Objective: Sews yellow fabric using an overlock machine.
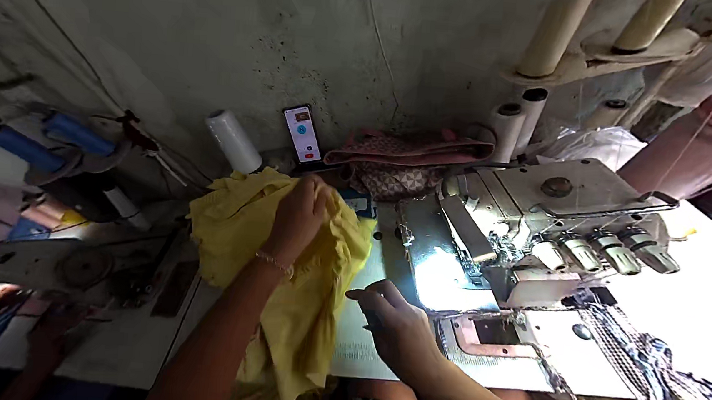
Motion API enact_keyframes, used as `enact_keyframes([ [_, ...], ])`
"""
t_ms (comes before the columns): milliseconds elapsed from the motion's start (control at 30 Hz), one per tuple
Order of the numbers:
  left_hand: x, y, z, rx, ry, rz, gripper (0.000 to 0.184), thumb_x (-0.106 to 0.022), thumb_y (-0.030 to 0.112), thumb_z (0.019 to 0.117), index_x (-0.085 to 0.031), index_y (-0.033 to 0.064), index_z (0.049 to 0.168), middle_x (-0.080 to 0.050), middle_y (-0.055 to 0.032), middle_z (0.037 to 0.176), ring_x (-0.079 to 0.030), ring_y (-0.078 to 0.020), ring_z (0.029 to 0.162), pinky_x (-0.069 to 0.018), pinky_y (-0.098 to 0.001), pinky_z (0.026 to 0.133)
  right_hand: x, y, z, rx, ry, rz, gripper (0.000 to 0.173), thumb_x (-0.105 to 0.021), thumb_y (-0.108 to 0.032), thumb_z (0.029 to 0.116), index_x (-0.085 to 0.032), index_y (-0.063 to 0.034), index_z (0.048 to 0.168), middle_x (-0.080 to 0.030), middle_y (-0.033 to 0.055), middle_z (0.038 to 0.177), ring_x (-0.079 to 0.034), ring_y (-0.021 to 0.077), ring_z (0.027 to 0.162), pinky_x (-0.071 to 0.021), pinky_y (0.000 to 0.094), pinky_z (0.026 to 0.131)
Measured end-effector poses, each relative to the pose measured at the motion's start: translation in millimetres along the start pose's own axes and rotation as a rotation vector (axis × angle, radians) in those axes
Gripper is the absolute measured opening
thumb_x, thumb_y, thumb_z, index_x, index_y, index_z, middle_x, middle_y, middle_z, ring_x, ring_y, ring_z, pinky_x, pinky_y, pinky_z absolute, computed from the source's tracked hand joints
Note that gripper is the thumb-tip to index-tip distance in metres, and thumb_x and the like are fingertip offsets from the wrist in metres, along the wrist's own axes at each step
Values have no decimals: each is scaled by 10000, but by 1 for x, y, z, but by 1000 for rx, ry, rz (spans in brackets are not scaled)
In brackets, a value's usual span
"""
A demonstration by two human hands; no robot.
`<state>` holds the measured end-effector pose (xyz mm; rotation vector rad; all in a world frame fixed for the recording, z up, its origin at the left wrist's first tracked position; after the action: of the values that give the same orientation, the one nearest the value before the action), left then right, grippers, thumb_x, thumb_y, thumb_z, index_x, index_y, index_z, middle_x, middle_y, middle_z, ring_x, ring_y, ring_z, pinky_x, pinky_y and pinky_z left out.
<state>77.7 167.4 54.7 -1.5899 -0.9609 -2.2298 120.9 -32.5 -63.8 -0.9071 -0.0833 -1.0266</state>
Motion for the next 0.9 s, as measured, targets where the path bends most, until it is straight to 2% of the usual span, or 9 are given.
enact_keyframes([
  [133, 61, 28, 36, 40, 293, -282, 372, -431, 189, 1095, -454, -79, 1352, -612, -270, 1187, -630, -338, 1079, -498, -508, 933, 6, -31, 35, 24, -45, 302, 327, -546, -48, 958, -719, -93, 1232, -652, 122, 1134, -635, 119, 772, -556, 269, 652],
  [200, 80, 44, 47, 60, 357, -454, 369, -407, 188, 1101, -436, -54, 1378, -590, -232, 1220, -610, -259, 1078, -497, -432, 933, 1, -41, 55, -46, -44, 401, 348, -598, -215, 1017, -682, -33, 1301, -655, 135, 1142, -627, 111, 793, -547, 258, 666],
  [300, 106, 72, 53, 104, 432, -652, 405, -386, 219, 1113, -414, -3, 1450, -565, -205, 1308, -604, -224, 1134, -505, -407, 964, -4, -52, 82, -160, -38, 434, 808, -772, -496, 850, -555, 24, 1428, -632, 182, 1173, -588, 178, 775, -511, 349, 628],
  [400, 123, 93, 50, 112, 472, -785, 392, -386, 221, 1108, -395, 58, 1465, -550, -153, 1288, -606, -193, 1097, -532, -372, 900, -6, -55, 101, -214, 7, 345, 958, -849, -527, 754, -491, 12, 1460, -611, 210, 1250, -613, 243, 785, -526, 444, 659],
  [500, 132, 105, 44, 136, 477, -914, 379, -384, 143, 1093, -387, 92, 1468, -537, -126, 1265, -625, -193, 1055, -565, -357, 829, -7, -49, 109, -152, 125, 130, 714, -822, -295, 803, -561, 26, 1385, -638, 243, 1242, -696, 356, 852, -557, 511, 633],
  [600, 141, 107, 37, 114, 517, -971, 439, -378, 59, 1056, -354, 77, 1494, -518, -121, 1292, -628, -171, 1036, -566, -320, 812, 7, -37, 107, -200, 15, -52, 390, -718, -76, 856, -689, -48, 1244, -596, 230, 1365, -685, 424, 1021, -561, 558, 702],
  [733, 160, 96, 18, 59, 576, -1004, 453, -408, 70, 1040, -358, 77, 1490, -542, -89, 1255, -626, -141, 1017, -559, -314, 819, 14, -12, 81, -185, 1, -169, 277, -701, -117, 892, -739, -66, 1161, -713, 190, 1193, -705, 420, 1019, -569, 571, 714],
  [833, 173, 85, -22, -55, 679, -1047, 383, -427, 81, 1042, -379, 112, 1421, -593, 7, 1124, -654, -88, 966, -579, -297, 822, 26, -6, 66, -329, -218, -54, 326, -627, -153, 970, -640, -47, 1278, -731, 184, 1060, -712, 397, 980, -546, 582, 797],
  [900, 184, 63, -65, -204, 758, -925, 273, -419, 68, 1043, -436, 94, 1315, -624, 58, 1105, -653, -50, 1012, -562, -270, 897, 43, -9, 54, -234, -215, 153, 337, -670, -78, 903, -658, -22, 1235, -729, 175, 987, -714, 357, 893, -556, 567, 771],
])
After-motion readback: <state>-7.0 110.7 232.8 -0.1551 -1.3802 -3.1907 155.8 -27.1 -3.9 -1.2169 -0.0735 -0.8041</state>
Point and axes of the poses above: each hand's wrist, its own z-axis towards the middle knuckle, its own x-axis out of the back of the hand, y = z × x, the point moved 2 cm from there along z, towards the middle knuckle
